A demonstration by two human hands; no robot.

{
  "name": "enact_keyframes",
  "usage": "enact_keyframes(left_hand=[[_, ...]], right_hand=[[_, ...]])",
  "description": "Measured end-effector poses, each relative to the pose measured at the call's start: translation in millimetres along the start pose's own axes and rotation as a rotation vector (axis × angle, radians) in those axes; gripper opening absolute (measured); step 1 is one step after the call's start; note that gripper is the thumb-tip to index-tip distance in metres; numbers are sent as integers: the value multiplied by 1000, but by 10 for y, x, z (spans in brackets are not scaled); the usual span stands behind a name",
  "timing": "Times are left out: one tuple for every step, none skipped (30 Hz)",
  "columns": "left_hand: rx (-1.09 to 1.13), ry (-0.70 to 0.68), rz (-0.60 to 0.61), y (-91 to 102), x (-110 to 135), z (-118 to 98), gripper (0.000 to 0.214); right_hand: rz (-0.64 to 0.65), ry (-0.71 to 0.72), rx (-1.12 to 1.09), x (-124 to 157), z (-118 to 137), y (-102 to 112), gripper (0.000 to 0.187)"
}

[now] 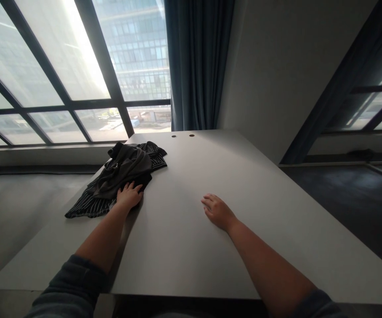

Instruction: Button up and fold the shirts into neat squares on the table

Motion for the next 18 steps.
enact_keyframes(left_hand=[[-7,3,-1,19,-8,55,57],[-15,14,-6,35,-8,106,55],[-24,30,-13,47,-2,150,55],[-31,49,-19,57,8,183,55],[-38,65,-22,66,22,205,55],[-42,73,-18,75,37,213,55],[-37,73,-5,88,49,211,55],[-21,67,11,111,60,204,56],[4,62,15,153,68,200,58],[33,64,-7,223,72,206,61],[61,75,-60,322,72,229,63],[84,97,-142,444,68,273,65],[100,130,-243,577,61,340,65],[113,172,-341,704,47,427,66],[130,220,-413,810,17,533,67],[158,270,-441,883,-34,653,72],[196,314,-427,926,-107,779,78],[240,346,-378,941,-195,900,84]], right_hand=[[4,-5,-5,3,-5,1,41],[9,-10,-9,5,-10,1,41],[15,-15,-15,7,-16,1,41],[19,-19,-22,8,-20,1,41],[23,-22,-29,8,-24,2,41],[26,-23,-35,9,-26,3,41],[28,-22,-38,10,-28,4,41],[30,-20,-39,11,-28,4,41],[32,-19,-40,14,-28,5,41],[32,-17,-40,16,-28,6,41],[31,-15,-41,19,-27,9,41],[28,-12,-41,21,-25,12,41],[24,-10,-42,24,-23,17,41],[19,-9,-42,25,-20,22,40],[15,-9,-42,25,-18,26,40],[14,-10,-41,25,-16,29,40],[14,-12,-41,24,-14,30,40],[15,-14,-40,23,-14,30,40]])
Point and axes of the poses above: each hand's wrist, its own x-axis away from the middle knuckle, its own y-axis out of the back of the hand, z = x × y, the point moved 6 cm from there along -x, towards the middle knuckle, and after that the axes turned 13 degrees about z, right-handed, at the moved point
